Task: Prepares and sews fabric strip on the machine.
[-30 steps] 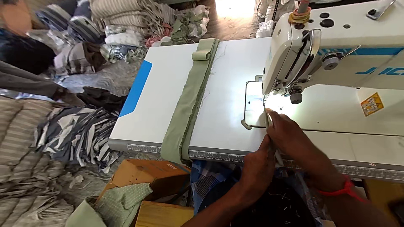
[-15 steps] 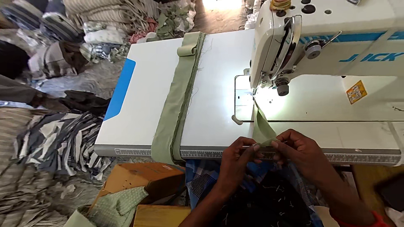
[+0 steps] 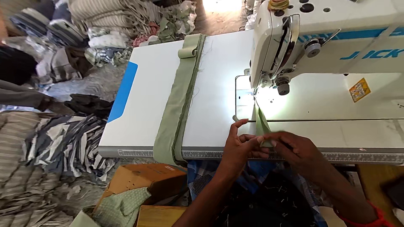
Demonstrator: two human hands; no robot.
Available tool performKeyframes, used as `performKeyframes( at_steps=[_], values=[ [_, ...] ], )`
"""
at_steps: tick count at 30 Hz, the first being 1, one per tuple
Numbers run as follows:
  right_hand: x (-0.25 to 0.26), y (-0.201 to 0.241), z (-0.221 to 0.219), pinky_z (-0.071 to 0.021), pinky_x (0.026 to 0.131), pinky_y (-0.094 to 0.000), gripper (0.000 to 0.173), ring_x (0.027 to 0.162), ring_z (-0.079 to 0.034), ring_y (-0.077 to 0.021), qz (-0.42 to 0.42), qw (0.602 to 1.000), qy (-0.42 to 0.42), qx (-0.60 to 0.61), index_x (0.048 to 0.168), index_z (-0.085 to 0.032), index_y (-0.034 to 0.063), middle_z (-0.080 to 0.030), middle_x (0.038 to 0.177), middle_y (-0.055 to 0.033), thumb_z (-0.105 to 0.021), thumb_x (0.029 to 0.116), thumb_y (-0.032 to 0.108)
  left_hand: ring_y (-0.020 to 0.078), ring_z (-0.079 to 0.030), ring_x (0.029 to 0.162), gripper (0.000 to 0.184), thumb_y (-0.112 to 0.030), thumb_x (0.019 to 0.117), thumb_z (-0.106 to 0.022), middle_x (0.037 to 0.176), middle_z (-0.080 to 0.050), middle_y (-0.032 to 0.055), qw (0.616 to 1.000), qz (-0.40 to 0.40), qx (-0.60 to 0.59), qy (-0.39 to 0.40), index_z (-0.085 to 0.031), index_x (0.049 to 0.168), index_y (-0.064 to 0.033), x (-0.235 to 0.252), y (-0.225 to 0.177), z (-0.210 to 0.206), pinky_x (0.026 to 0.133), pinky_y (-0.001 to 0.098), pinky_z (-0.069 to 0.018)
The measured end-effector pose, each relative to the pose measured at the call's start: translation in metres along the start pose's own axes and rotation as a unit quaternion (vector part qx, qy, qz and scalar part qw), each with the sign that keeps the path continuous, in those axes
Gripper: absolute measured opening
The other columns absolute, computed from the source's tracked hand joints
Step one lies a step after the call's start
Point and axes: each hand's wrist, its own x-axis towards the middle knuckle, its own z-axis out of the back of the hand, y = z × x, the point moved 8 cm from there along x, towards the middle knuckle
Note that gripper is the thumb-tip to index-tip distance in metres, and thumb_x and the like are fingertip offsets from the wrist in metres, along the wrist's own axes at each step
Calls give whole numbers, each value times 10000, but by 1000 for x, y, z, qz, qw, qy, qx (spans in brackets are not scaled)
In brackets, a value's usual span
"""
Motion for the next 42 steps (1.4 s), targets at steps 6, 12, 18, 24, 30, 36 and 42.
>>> performKeyframes(
  at_steps=[6,12,18,24,30,36,42],
  values=[
    [-12,9,6,-542,427,-283,122,500,-624,-98,-107,992,-63,-36,1069,-608,131,-670,690,34,-592,1049,250,147,-663,721,141,23,958,-642,943,-658,99,1000,17,14,19,-664,1084,-37,-1,5,-9,682,296,-603],
    [-20,30,-12,-523,580,-258,188,673,-591,-126,98,972,-128,-172,1080,-669,35,-608,814,-32,-565,964,140,148,-696,722,203,-23,1005,-600,945,-699,116,997,-7,79,-2,-688,1188,-28,-12,5,-7,683,302,-616],
    [-19,11,-12,-525,528,-328,212,620,-626,-139,-99,981,-121,-113,1181,-611,95,-670,810,-16,-666,1011,211,257,-722,692,267,5,986,-628,945,-663,159,985,-37,166,-19,-531,1226,-60,-13,8,-9,648,392,-650],
    [-21,34,-17,-569,718,-334,151,835,-655,-199,3,969,-170,-177,1056,-720,53,-663,937,-79,-642,991,164,209,-692,658,495,-1,962,-660,904,-695,121,978,-18,208,-27,-442,1382,-145,-10,5,-5,583,327,-603],
    [-24,43,-26,-576,806,-368,239,974,-662,-265,108,962,-112,-223,1133,-750,61,-667,1055,-116,-603,989,182,191,-691,637,695,5,925,-704,849,-697,85,973,-26,228,-30,-344,1490,-183,-3,-4,2,575,322,-609],
    [-12,27,-23,-587,653,-293,202,876,-671,-170,130,969,-82,-192,1091,-716,98,-630,1073,-70,-594,1027,245,185,-718,714,553,-56,982,-634,960,-737,65,963,-12,270,-22,-405,1463,-204,-5,-4,3,622,339,-615],
    [-3,45,-25,-569,597,-322,208,834,-692,-206,147,952,-87,-256,1064,-710,81,-663,1036,-83,-558,1044,222,241,-736,776,354,-235,1097,-468,1043,-706,171,967,100,229,55,-430,1404,-61,58,-18,4,654,381,-626]
  ],
)
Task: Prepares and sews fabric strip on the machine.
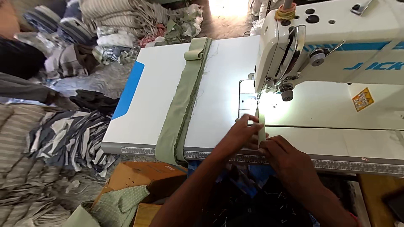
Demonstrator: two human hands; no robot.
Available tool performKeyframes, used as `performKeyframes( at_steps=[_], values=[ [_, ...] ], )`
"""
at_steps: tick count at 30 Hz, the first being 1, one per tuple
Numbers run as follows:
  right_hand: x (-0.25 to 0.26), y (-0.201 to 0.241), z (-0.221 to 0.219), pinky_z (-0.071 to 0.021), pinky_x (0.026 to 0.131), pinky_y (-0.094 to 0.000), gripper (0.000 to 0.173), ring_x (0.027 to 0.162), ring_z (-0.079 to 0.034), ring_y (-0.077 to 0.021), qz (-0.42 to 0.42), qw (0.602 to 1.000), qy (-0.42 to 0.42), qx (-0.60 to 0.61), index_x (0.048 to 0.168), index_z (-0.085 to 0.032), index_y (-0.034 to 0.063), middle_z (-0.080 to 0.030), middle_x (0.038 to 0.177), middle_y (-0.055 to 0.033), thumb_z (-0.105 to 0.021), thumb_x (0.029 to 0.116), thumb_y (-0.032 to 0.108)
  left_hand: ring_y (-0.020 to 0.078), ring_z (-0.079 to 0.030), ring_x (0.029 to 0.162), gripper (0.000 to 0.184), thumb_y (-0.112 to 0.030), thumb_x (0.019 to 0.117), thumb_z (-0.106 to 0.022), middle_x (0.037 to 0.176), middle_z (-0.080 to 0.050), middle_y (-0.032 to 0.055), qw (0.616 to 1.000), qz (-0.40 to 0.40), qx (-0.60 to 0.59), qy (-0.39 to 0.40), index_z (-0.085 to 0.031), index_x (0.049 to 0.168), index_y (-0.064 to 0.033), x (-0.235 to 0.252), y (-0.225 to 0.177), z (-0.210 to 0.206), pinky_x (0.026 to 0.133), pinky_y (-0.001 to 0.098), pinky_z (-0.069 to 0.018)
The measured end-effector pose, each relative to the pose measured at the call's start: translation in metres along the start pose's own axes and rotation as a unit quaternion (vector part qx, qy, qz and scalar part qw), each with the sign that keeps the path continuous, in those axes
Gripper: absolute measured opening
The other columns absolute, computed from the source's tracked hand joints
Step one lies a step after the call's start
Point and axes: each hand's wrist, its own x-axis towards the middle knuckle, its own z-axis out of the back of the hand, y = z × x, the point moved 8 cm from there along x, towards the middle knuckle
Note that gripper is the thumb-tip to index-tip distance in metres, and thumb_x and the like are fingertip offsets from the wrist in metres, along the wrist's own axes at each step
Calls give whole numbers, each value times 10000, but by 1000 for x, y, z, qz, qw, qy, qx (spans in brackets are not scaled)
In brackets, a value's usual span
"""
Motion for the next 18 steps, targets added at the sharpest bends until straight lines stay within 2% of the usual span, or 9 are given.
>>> performKeyframes(
  at_steps=[2,3,4,5,6,8,12,16,18],
  values=[
    [2,-3,-6,-554,592,-350,206,813,-681,-223,-19,999,6,-29,1041,-702,93,-657,990,-76,-559,1048,241,219,-708,586,419,-230,1042,-610,840,-721,141,986,-43,148,-66,-434,1384,-64,23,-14,16,502,357,-596],
    [1,-9,-16,-562,636,-384,192,829,-678,-252,-32,999,12,-36,1035,-697,84,-656,974,-89,-574,1043,231,200,-681,571,435,-277,1000,-676,765,-704,92,952,-81,270,-117,-507,1341,-66,29,-23,22,522,370,-576],
    [1,-17,-25,-567,697,-409,195,868,-678,-276,-44,998,12,-35,1048,-700,74,-663,980,-103,-585,1042,232,217,-679,622,411,-323,962,-717,757,-691,65,906,-131,366,-166,-596,1270,-79,32,-31,25,582,428,-567],
    [4,-24,-31,-558,740,-424,201,895,-671,-288,-52,998,9,-30,1060,-704,72,-664,987,-109,-588,1043,235,235,-682,682,354,-333,934,-737,797,-695,54,857,-204,424,-208,-675,1184,-90,30,-36,23,608,464,-548],
    [8,-30,-33,-537,752,-434,204,903,-659,-293,-56,998,4,-28,1059,-706,73,-663,988,-113,-587,1044,238,238,-692,778,300,-320,932,-734,906,-697,54,810,-280,460,-231,-719,1136,-100,27,-37,19,640,458,-559],
    [17,-39,-36,-531,794,-457,203,944,-661,-306,-68,997,0,-32,1071,-704,66,-669,1012,-125,-587,1046,229,241,-680,967,239,-305,980,-676,1117,-708,55,755,-365,490,-238,-756,1116,-125,21,-30,11,758,409,-575],
    [40,-55,-38,-543,804,-486,185,954,-665,-342,-78,996,7,-39,1078,-691,30,-661,1013,-162,-591,1047,183,210,-669,978,170,-190,1010,-618,1127,-734,17,729,-412,484,-255,-768,1057,-125,16,-28,9,804,349,-555],
    [63,-67,-38,-531,774,-507,174,939,-663,-368,-60,997,8,-55,1054,-686,27,-656,988,-176,-585,1051,169,252,-673,972,248,-87,1006,-591,1050,-740,59,745,-409,463,-253,-691,1233,-79,17,-29,12,849,392,-547],
    [70,-70,-36,-530,793,-516,158,959,-666,-370,-51,997,-4,-57,1053,-703,37,-672,1010,-174,-593,1044,151,242,-672,952,274,-83,999,-601,1055,-743,51,751,-405,456,-253,-655,1267,-67,17,-29,14,839,383,-546]
  ],
)
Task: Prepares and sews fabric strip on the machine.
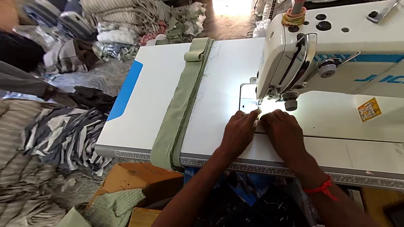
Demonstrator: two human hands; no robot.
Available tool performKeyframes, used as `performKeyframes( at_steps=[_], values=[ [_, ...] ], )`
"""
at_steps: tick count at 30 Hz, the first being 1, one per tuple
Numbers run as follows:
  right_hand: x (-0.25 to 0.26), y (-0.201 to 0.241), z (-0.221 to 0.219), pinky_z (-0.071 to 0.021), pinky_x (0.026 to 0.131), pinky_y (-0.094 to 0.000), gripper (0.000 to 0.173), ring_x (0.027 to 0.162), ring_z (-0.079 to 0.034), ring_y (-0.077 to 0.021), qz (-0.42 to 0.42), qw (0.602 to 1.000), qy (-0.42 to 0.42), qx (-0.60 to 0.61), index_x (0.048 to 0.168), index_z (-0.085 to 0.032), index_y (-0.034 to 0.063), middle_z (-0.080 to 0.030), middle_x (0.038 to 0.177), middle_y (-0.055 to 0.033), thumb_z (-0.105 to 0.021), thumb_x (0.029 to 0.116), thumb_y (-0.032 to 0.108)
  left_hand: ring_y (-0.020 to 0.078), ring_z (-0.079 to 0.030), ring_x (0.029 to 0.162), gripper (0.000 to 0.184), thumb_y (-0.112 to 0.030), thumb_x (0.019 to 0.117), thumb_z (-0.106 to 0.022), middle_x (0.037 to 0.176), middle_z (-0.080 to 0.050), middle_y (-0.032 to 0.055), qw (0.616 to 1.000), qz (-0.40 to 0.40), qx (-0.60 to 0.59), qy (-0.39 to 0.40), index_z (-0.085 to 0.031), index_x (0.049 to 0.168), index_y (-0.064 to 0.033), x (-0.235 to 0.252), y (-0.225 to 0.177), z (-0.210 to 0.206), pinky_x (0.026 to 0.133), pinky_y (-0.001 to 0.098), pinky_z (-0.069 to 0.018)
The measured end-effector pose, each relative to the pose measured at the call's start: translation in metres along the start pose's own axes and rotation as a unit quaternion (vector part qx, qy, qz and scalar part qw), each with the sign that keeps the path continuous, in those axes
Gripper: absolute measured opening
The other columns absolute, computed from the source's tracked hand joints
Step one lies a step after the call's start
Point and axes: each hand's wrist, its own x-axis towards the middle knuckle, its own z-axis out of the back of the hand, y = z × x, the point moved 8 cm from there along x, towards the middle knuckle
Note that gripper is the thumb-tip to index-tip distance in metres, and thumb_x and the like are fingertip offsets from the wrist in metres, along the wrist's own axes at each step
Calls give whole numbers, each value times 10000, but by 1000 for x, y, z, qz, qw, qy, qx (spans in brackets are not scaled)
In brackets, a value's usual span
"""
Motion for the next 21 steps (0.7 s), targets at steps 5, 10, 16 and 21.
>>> performKeyframes(
  at_steps=[5,10,16,21],
  values=[
    [7,-7,-4,-533,865,-558,209,1040,-650,-421,-48,999,12,-7,1168,-720,17,-658,1200,-213,-560,1036,47,225,-675,945,301,-89,993,-601,1050,-750,41,1000,9,-13,0,-638,1290,-58,0,1,1,839,373,-545],
    [14,-8,-8,-541,889,-572,303,1086,-650,-440,-72,997,35,-1,1288,-682,4,-625,1303,-231,-537,1022,-9,234,-665,943,215,-106,978,-623,1026,-729,61,1000,1,-9,-11,-696,1176,-65,0,-1,2,823,374,-546],
    [29,-33,-13,-519,962,-584,336,1172,-635,-436,-33,997,64,32,1344,-656,27,-659,1287,-232,-513,1073,166,273,-638,986,196,-216,969,-649,1076,-685,102,1000,20,19,-4,-750,1065,-77,1,3,-1,840,409,-533],
    [29,-39,-4,-500,959,-541,345,1135,-638,-401,131,988,74,-25,1299,-710,117,-690,1238,-173,-482,1041,136,264,-631,1008,196,-198,983,-629,1098,-677,93,999,26,29,3,-758,1083,-89,0,5,-2,862,398,-530]
  ],
)
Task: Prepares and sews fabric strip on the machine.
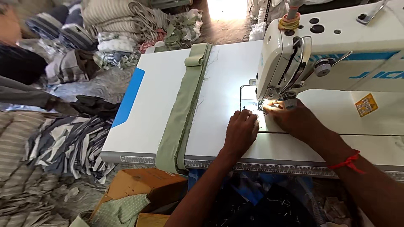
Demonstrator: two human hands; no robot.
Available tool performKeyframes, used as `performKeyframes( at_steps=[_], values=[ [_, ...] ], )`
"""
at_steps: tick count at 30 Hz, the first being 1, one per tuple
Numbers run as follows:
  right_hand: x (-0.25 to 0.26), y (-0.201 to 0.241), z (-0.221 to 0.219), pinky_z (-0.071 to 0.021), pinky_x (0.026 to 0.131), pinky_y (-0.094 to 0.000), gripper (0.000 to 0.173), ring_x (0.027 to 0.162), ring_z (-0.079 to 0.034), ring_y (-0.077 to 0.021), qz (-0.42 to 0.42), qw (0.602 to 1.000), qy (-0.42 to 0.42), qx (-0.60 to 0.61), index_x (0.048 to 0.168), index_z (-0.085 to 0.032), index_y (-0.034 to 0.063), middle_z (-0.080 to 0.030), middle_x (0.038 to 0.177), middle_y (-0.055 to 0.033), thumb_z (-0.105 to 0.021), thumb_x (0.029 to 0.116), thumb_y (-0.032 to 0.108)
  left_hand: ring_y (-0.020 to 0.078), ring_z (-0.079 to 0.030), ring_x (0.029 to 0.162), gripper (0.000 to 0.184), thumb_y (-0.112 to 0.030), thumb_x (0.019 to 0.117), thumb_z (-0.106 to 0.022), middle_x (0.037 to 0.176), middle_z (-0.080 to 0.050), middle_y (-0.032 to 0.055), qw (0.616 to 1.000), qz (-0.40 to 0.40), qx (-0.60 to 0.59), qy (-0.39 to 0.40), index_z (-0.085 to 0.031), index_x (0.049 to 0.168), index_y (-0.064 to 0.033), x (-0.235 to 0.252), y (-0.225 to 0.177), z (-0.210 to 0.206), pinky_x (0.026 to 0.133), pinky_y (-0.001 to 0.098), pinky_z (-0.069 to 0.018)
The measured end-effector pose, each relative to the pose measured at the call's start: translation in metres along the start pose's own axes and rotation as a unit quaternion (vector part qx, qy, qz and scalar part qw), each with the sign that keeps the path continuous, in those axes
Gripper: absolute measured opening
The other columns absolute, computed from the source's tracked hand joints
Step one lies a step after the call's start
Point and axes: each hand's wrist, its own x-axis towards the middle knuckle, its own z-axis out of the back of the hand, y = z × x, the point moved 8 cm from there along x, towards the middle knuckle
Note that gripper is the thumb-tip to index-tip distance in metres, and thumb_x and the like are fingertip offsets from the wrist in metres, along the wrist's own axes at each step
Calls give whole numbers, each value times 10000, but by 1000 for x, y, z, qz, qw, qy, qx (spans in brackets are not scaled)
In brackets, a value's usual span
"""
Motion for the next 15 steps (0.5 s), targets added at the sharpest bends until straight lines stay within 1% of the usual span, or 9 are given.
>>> performKeyframes(
  at_steps=[2,4,6,8,10,11,13,14,15],
  values=[
    [-7,12,2,-538,897,-526,315,1076,-649,-388,-6,1000,9,-14,1267,-716,113,-670,1190,-180,-506,1039,166,263,-630,996,201,-214,968,-651,1081,-669,100,1000,6,-8,-2,-762,1077,-86,1,0,1,855,399,-536],
    [-11,25,0,-550,842,-536,288,1025,-654,-401,-55,998,15,-13,1266,-714,65,-651,1204,-203,-566,1022,106,266,-630,956,226,-241,946,-676,1009,-650,109,1000,0,-15,-4,-767,1067,-74,1,-2,2,824,406,-538],
    [-13,31,-4,-556,830,-536,302,1016,-656,-402,-107,994,12,-13,1291,-697,42,-633,1235,-209,-585,1012,71,266,-648,882,249,-248,933,-670,918,-659,102,1000,-26,2,4,-758,1072,-60,-2,-10,0,765,406,-550],
    [-15,33,-7,-547,846,-557,296,1035,-650,-427,-140,990,-18,0,1275,-694,14,-620,1253,-233,-599,996,39,272,-671,808,311,-226,906,-655,853,-682,90,998,-46,43,22,-712,1159,-55,-1,-19,-5,676,406,-550],
    [-20,30,-7,-533,904,-563,267,1089,-636,-436,-154,986,-49,37,1244,-694,-10,-616,1281,-245,-592,1002,40,282,-673,753,401,-227,945,-624,836,-681,94,995,-37,80,47,-645,1304,-49,5,-24,-11,593,401,-531],
    [-25,28,-3,-536,940,-539,270,1120,-641,-409,-153,984,-65,65,1252,-696,-3,-633,1275,-229,-578,1020,70,287,-673,741,413,-256,989,-589,836,-684,100,993,-26,101,61,-639,1346,-55,8,-26,-15,576,400,-525],
    [-45,17,21,-557,986,-470,279,1151,-679,-310,-170,975,-89,115,1245,-707,13,-687,1258,-178,-557,1049,141,291,-677,728,421,-320,1043,-527,819,-682,107,988,4,131,81,-651,1364,-79,13,-28,-22,561,403,-522],
    [-63,6,40,-568,990,-449,302,1149,-683,-276,-205,966,-104,117,1264,-689,10,-683,1265,-172,-525,1070,175,296,-681,724,412,-333,1048,-517,806,-680,108,987,17,132,85,-661,1348,-90,15,-30,-24,557,410,-524],
    [-88,-7,63,-565,1001,-450,330,1173,-666,-280,-240,957,-138,89,1290,-664,1,-662,1285,-190,-496,1083,194,298,-678,707,395,-332,1049,-513,785,-673,107,988,22,131,82,-672,1323,-96,17,-30,-25,546,414,-520]
  ],
)
